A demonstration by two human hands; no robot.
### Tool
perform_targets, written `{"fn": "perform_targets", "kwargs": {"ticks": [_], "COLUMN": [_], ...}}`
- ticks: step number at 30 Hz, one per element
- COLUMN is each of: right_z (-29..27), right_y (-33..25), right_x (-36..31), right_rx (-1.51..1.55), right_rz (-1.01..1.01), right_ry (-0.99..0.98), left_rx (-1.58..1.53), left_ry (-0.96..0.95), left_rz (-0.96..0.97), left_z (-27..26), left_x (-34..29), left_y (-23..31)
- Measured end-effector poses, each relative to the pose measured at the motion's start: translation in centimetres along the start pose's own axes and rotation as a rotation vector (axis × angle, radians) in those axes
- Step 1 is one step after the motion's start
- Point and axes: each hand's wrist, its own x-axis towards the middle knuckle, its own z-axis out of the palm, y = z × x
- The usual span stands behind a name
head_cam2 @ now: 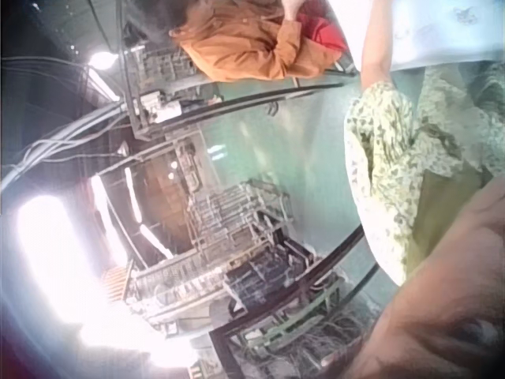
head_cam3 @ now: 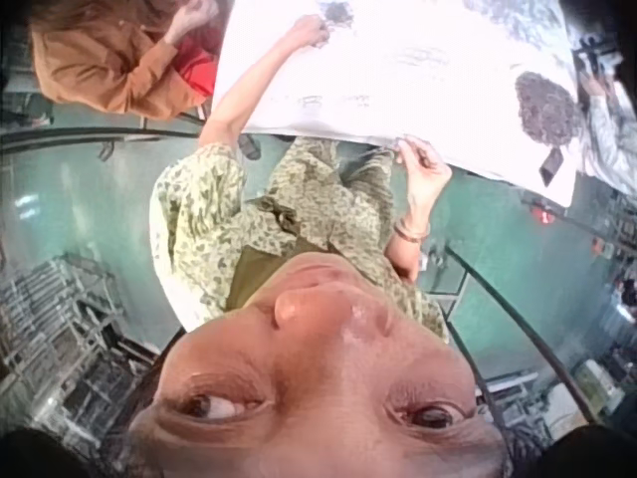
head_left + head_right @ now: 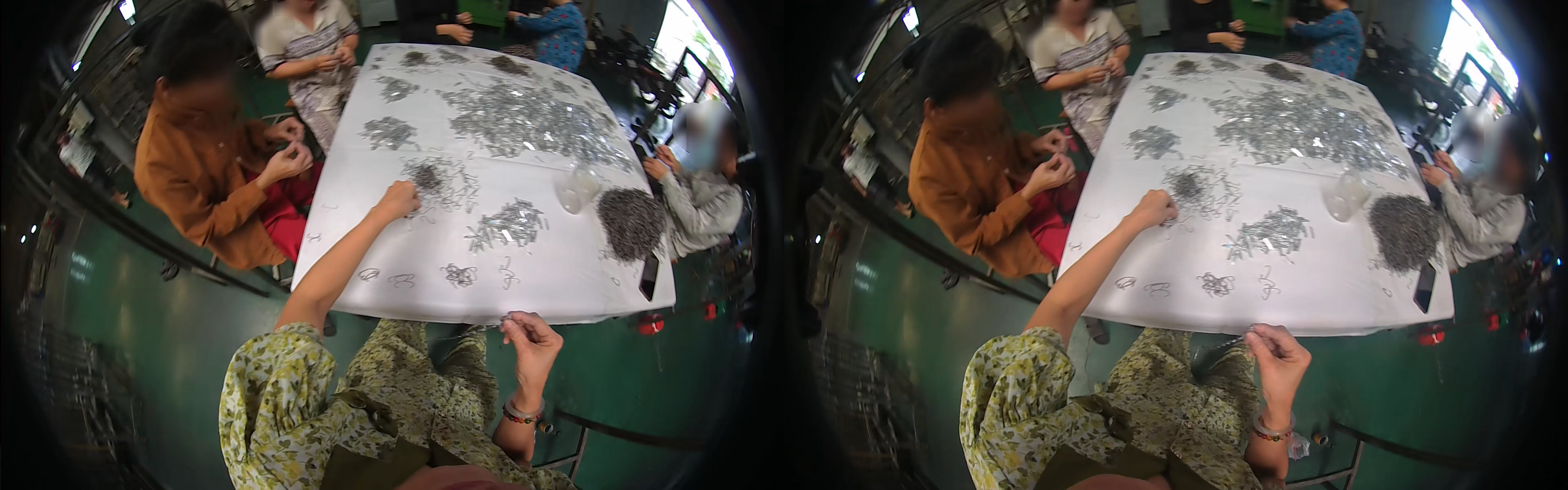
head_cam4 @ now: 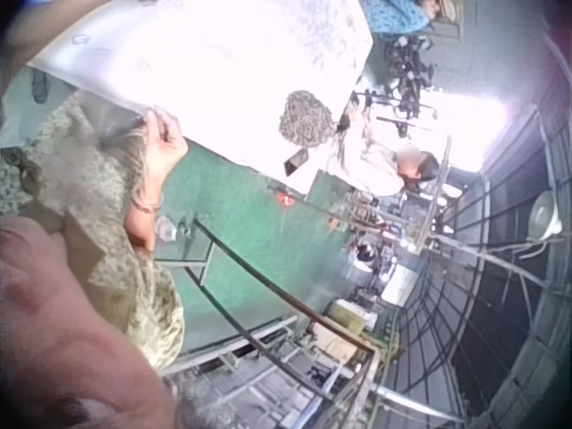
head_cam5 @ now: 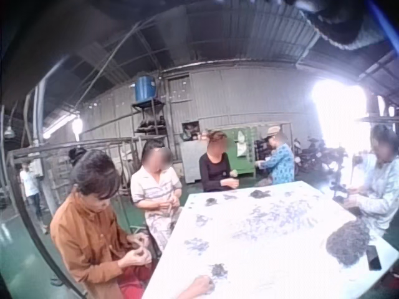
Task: The person sits at a table and repeatedly picks up small metal wire pieces, bends or twists them by hand, and places them into piles on the table. The person occasionally lifts a finished piece to inspect it before setting it down. Other workers at the same table perform similar actions.
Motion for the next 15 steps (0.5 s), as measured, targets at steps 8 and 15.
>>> {"fn": "perform_targets", "kwargs": {"ticks": [8,15], "right_z": [0.5,0.6], "right_y": [1.1,2.5], "right_x": [-0.4,-0.3], "right_rx": [0.016,-0.002], "right_rz": [0.028,0.044], "right_ry": [-0.031,0.061], "left_rx": [-0.419,-0.849], "left_ry": [0.052,-0.161], "left_rz": [0.024,0.38], "left_z": [-0.4,2.2], "left_x": [-4.7,-15.5], "left_y": [5.3,16.3]}}
